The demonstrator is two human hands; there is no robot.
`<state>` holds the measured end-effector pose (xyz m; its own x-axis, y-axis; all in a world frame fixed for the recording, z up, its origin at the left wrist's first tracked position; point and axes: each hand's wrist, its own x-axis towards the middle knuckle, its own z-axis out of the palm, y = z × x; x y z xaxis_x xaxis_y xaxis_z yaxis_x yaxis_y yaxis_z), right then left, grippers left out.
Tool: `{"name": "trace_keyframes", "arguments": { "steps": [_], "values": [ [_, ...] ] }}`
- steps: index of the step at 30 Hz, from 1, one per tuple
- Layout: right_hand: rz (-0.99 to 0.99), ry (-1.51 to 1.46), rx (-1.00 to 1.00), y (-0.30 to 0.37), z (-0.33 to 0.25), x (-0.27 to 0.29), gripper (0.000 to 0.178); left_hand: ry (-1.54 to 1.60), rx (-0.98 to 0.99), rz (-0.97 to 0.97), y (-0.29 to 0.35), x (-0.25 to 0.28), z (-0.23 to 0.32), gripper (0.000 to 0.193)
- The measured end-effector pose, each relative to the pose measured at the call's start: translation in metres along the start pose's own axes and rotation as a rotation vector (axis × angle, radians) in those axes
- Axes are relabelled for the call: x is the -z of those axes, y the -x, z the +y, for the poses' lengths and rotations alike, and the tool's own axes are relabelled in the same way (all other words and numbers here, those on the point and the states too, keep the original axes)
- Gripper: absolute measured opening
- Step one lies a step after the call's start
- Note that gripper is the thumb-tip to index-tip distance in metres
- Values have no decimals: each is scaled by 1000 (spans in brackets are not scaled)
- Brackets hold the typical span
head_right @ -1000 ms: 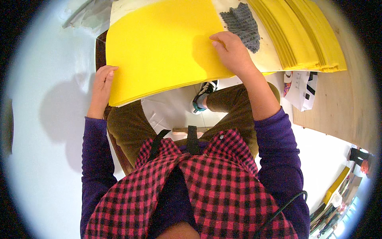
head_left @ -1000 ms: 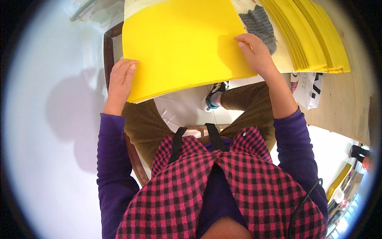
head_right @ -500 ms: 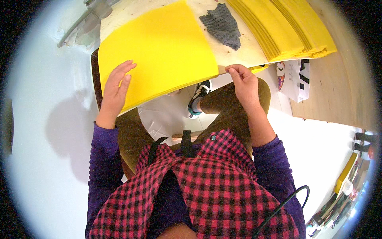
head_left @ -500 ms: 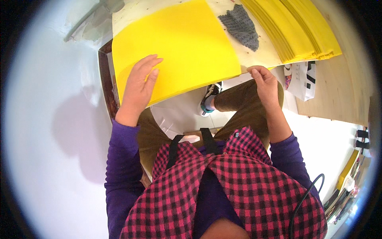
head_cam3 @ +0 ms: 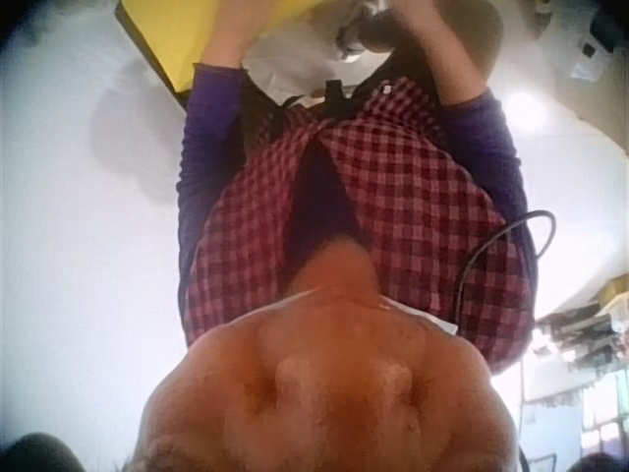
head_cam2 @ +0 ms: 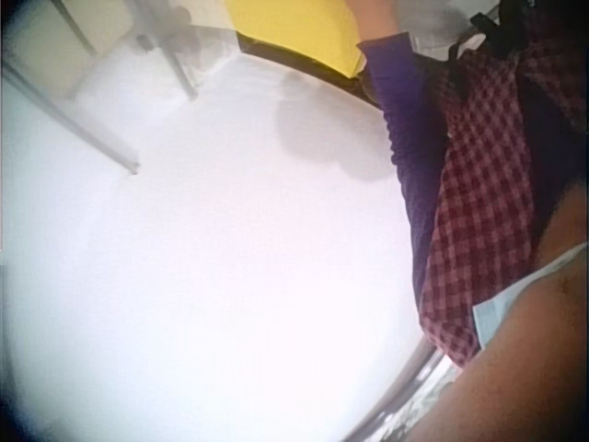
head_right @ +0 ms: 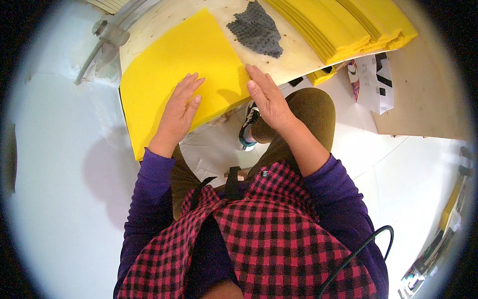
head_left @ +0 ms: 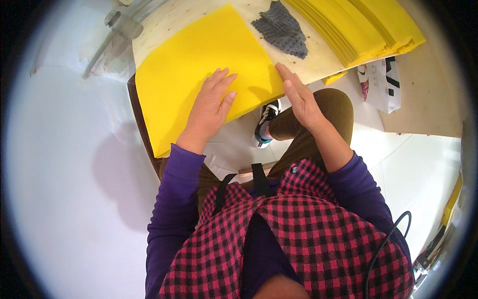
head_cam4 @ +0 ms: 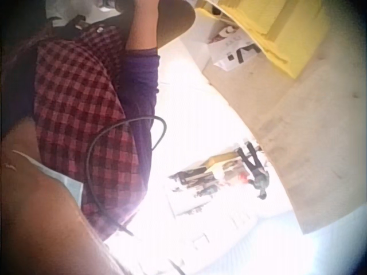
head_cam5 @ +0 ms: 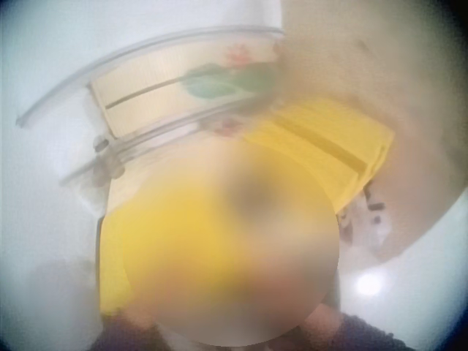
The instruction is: The person folds yellow sheets on a wooden table, aligning edges and pressing creases. They repeatedly pick up sheets, fold them in half, and stack them on the table.
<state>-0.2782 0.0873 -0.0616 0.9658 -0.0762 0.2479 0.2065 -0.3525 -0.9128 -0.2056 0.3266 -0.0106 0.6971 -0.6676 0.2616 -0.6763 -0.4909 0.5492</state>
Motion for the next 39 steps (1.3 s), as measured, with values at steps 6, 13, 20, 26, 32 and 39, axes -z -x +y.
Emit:
{"name": "trace_keyframes", "arguments": {
  "steps": [6,13,20,26,32,39],
  "values": [
    [96,-54,-15,6,4,14,51,-4,-3,-8,-5,-11,3,38],
    [233,114,70,10,10,14,32,-37,-25,1,-10,-19,1,42],
    [332,92,45,4,12,21,13,-46,0,17,-11,-26,-5,46],
    [309,258,-59,-42,9,55,12,-4,-2,31,-10,-30,-9,46],
    [284,676,224,-91,37,56,17,-37,-19,44,-9,-30,-10,46],
    [246,641,57,-94,56,54,19,-72,-16,35,-9,-30,-10,46]
  ]
}}
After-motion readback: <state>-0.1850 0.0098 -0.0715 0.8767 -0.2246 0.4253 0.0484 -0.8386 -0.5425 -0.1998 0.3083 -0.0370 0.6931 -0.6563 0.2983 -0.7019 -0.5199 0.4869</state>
